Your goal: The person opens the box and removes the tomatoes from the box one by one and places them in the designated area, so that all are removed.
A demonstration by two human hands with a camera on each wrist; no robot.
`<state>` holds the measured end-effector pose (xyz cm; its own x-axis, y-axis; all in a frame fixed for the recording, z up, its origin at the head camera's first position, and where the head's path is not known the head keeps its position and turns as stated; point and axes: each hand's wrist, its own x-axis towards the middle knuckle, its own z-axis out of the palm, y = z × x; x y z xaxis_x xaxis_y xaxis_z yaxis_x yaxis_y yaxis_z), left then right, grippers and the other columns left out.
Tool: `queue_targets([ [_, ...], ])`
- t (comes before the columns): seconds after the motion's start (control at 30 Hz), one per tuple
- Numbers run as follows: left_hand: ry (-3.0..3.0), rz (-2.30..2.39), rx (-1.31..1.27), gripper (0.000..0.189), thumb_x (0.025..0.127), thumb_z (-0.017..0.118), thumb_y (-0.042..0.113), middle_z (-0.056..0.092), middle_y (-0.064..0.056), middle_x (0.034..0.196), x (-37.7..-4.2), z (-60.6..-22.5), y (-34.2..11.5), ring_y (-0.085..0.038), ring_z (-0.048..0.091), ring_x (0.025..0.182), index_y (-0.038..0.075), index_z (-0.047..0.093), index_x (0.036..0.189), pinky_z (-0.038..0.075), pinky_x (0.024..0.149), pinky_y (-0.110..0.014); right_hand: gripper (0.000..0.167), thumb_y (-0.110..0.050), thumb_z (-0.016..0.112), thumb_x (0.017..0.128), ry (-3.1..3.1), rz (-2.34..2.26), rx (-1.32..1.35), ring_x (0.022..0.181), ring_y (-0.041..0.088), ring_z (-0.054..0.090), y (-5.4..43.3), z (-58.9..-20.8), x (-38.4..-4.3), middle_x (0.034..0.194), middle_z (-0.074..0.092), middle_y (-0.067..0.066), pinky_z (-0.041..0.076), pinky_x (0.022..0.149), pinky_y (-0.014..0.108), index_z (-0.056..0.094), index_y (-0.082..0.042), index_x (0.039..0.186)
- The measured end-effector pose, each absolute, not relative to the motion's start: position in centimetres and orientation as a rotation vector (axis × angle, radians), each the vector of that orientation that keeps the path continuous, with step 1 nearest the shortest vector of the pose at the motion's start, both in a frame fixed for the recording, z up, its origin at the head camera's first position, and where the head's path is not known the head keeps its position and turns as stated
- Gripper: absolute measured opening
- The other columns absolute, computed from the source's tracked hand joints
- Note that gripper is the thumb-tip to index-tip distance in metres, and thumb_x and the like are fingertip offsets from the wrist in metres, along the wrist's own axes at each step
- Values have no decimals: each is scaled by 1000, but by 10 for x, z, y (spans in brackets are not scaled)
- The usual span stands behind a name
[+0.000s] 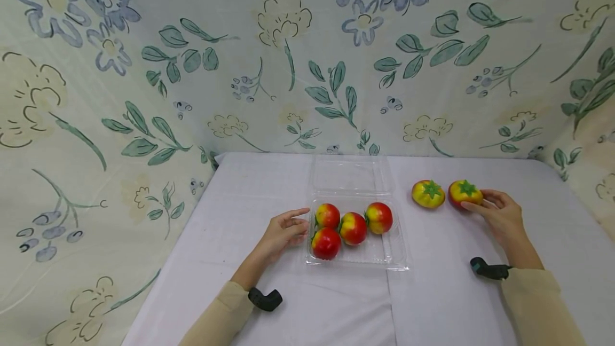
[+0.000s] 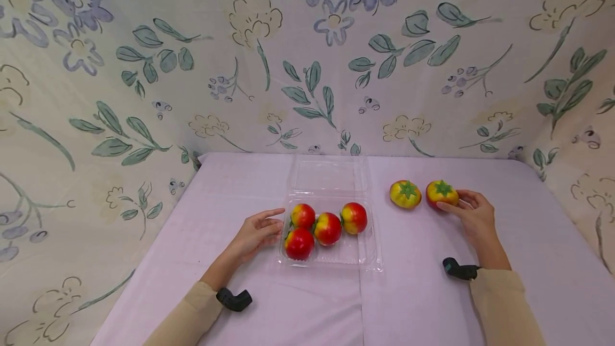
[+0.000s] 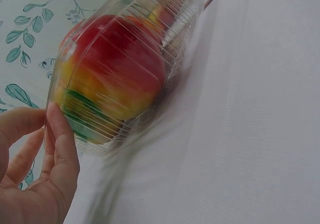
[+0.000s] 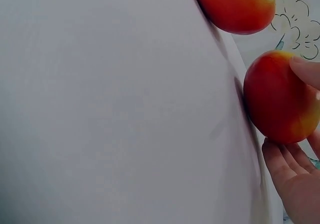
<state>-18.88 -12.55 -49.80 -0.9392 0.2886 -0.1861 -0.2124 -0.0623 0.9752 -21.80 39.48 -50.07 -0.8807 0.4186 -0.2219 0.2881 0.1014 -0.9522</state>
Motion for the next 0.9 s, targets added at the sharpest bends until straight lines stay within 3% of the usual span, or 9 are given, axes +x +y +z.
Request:
queue_targets([
  [0.3, 1868, 2078, 86, 47, 95, 68, 7, 66, -13, 106, -189, -500, -126, -17, 67, 80, 2, 56, 140, 59, 79, -30, 54, -33, 88, 75, -2257, 1906, -728, 141, 24, 28, 395, -501, -217, 143, 41, 1, 29, 113, 33, 52, -36, 115],
  [0.57, 1866, 2082, 71, 46, 95, 68, 6, 66, -12, 106, -188, -500, -126, -19, 67, 81, 5, 57, 139, 59, 78, -30, 55, -22, 91, 73, -2165, 1996, -659, 124, 16, 38, 395, -502, -213, 113, 46, -17, 34, 107, 22, 55, -29, 114],
  [0.73, 1862, 2085, 69, 46, 94, 68, 6, 66, -12, 105, -188, -499, -126, -18, 67, 80, 5, 57, 139, 59, 78, -30, 55, -31, 90, 73, -2263, 1889, -657, 125, 17, 39, 396, -502, -213, 128, 46, -5, 38, 105, 21, 53, -33, 113],
  [0.9, 1862, 2087, 69, 47, 94, 69, 5, 66, -12, 105, -188, -499, -126, -18, 67, 80, 4, 57, 139, 60, 77, -30, 55, -39, 87, 74, -2317, 1831, -679, 131, 21, 39, 397, -502, -214, 150, 33, 14, 36, 108, 27, 49, -37, 114],
])
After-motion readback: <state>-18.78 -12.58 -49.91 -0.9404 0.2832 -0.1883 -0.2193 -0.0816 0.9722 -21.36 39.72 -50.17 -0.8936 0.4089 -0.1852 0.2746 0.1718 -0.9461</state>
